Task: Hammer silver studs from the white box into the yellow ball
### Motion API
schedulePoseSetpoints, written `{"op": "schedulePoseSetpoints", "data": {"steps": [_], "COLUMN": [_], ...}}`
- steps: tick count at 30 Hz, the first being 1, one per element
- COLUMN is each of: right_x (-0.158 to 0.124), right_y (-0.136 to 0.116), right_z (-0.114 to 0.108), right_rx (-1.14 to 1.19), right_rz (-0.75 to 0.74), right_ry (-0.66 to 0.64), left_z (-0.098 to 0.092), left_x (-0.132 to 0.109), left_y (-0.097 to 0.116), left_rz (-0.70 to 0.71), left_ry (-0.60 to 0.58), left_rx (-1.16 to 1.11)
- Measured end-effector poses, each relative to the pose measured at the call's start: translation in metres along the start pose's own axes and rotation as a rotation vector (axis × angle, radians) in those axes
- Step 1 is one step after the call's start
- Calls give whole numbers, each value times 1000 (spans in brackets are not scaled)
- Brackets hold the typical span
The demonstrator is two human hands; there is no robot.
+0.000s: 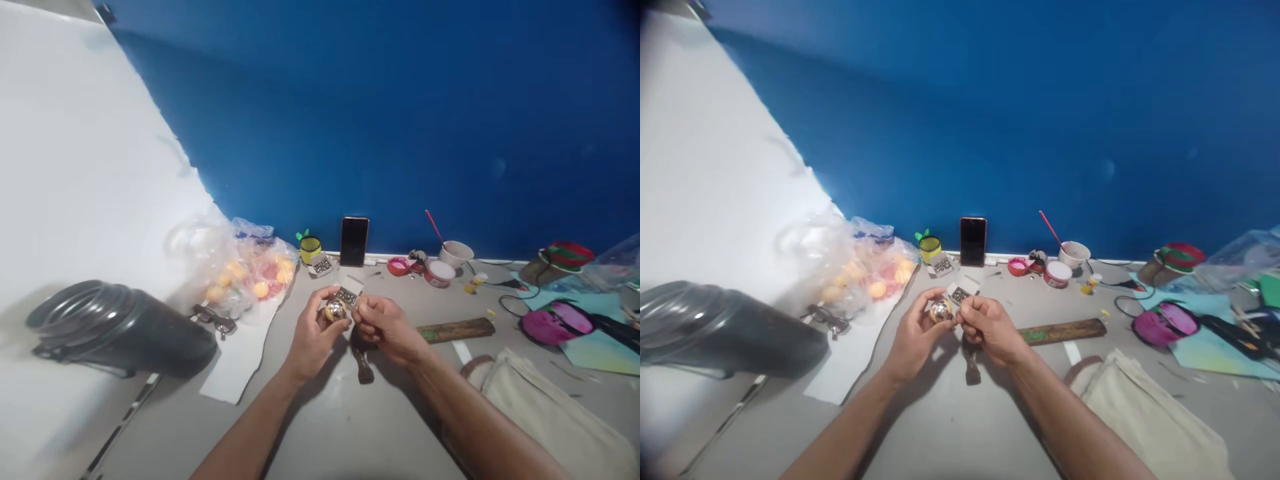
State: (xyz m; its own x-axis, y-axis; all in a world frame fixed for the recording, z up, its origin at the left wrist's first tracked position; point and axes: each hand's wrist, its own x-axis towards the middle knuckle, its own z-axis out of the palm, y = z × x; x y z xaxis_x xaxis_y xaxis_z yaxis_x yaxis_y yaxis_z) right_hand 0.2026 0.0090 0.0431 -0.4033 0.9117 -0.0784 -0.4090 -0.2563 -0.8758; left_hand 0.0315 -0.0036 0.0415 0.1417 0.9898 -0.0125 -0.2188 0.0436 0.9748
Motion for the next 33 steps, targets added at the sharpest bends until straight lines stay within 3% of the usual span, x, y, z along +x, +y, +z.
{"op": "schedulePoseSetpoints", "data": {"steps": [6,13,22,30,33], "right_x": [1,3,3,1,-1], "right_y": [15,21,23,19,17], "right_z": [-7,-9,-7,-5,-4], "right_rx": [-156,-122,-103,-178,-246], "right_rz": [0,10,5,0,1], "right_ry": [27,33,19,60,73], "left_z": [0,-8,-8,-5,-3], "left_x": [-5,-7,-11,-11,-11], "left_y": [-4,-4,-7,-4,-4], "left_rz": [-13,-72,54,32,36], "left_ry": [-48,-146,-124,-119,-55], "left_rx": [92,51,239,253,302]}}
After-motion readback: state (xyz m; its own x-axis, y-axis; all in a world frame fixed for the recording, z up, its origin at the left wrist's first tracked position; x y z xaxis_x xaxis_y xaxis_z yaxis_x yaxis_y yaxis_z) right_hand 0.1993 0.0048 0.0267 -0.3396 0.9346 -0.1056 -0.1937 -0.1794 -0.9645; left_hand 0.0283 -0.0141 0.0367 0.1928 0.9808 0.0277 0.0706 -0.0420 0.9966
